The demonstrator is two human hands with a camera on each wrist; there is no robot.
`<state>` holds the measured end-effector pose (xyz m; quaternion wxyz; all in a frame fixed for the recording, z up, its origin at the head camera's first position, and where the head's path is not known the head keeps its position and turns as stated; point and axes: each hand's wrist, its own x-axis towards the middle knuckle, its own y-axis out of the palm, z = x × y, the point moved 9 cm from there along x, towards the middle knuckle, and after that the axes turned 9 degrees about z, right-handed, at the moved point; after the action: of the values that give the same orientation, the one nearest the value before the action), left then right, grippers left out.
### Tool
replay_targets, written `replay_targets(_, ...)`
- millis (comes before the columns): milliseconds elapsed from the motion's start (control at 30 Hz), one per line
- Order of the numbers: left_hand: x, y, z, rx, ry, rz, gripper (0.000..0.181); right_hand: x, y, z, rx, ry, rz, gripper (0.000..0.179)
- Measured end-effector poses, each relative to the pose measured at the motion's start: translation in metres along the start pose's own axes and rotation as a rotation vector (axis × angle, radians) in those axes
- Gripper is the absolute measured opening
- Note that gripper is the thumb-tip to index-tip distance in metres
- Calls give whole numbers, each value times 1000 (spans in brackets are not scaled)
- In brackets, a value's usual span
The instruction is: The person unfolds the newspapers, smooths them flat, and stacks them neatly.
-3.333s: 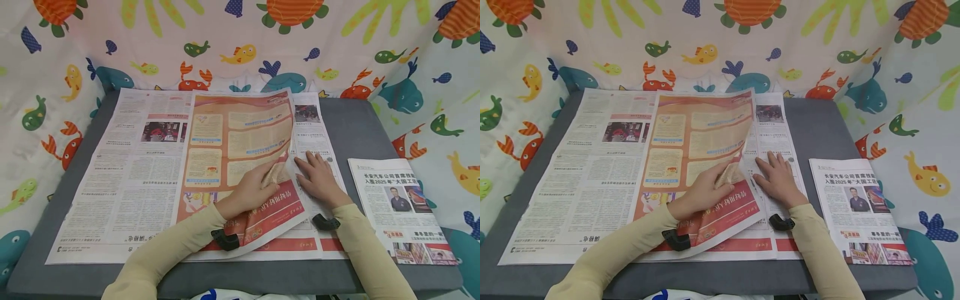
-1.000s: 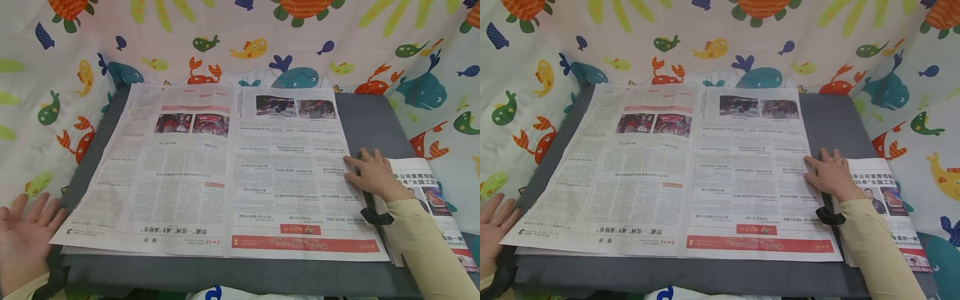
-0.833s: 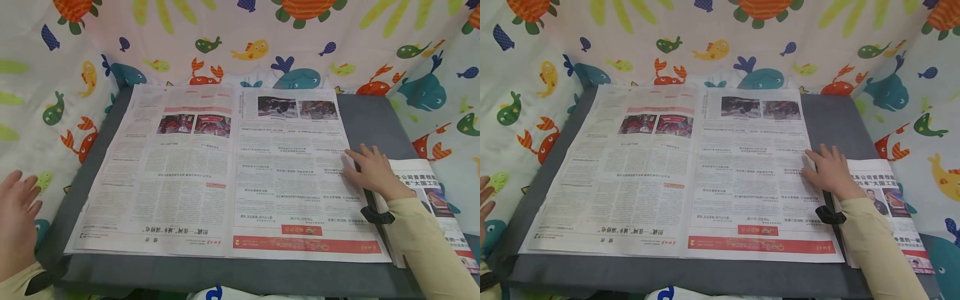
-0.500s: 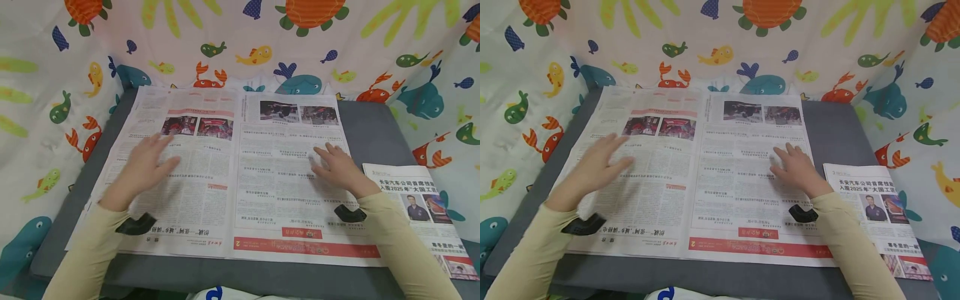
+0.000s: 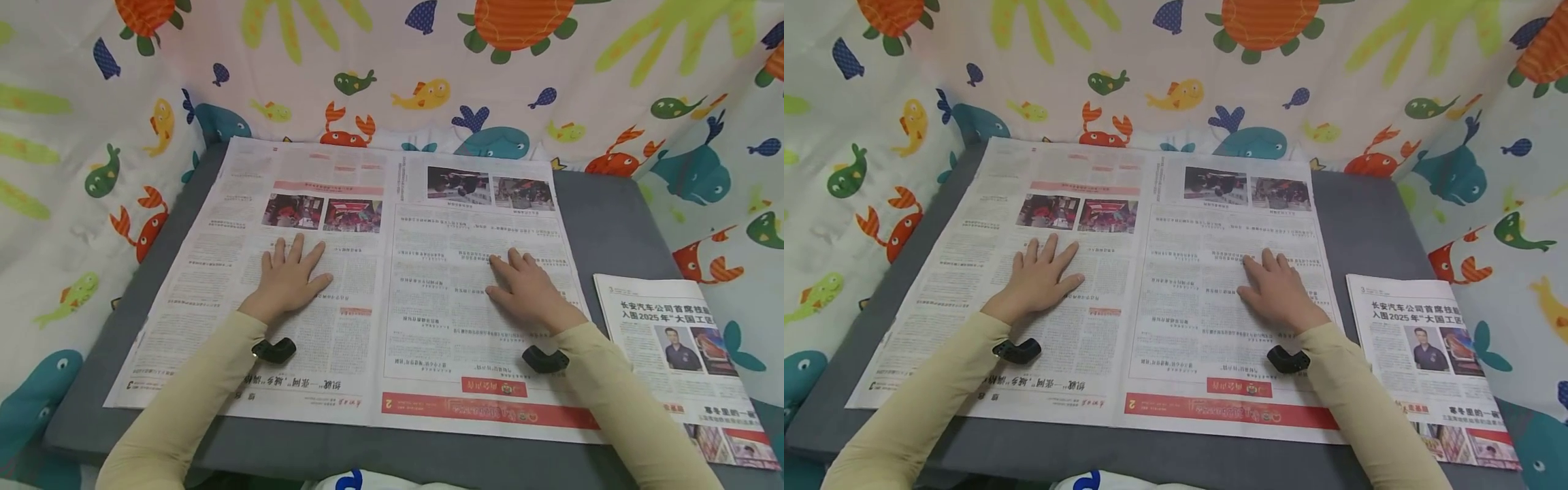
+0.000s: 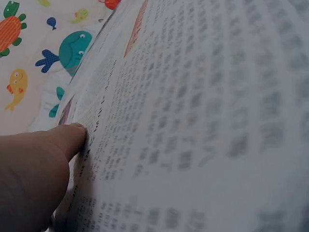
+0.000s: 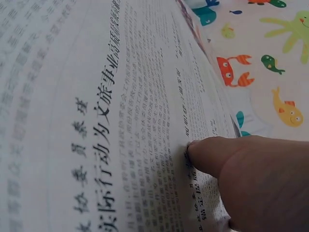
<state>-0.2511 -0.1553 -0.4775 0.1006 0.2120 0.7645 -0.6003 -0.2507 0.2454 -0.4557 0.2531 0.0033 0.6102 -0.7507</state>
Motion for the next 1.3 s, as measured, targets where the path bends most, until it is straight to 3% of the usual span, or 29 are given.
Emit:
replay_targets(533,-1,0,8,-21,-17,-25,75,2,1,-1,-28,-47,-57,67)
replay_targets(833,-4,-2,16,-37,-18,-66,76,-1,12,-13,-1,50,26,70)
replay_targets(1000,-10,-8,50,-100,-52,-109,78,-8,12,-28,7,75,26,74)
replay_targets(1167,-27,-15,101,-160,-153,-173,82,-19,10,-51,25,113,32,76)
replay_targets(1300,-39,-16,125,-192,-201,-204,83,-21,7,-61,43,101,15,76)
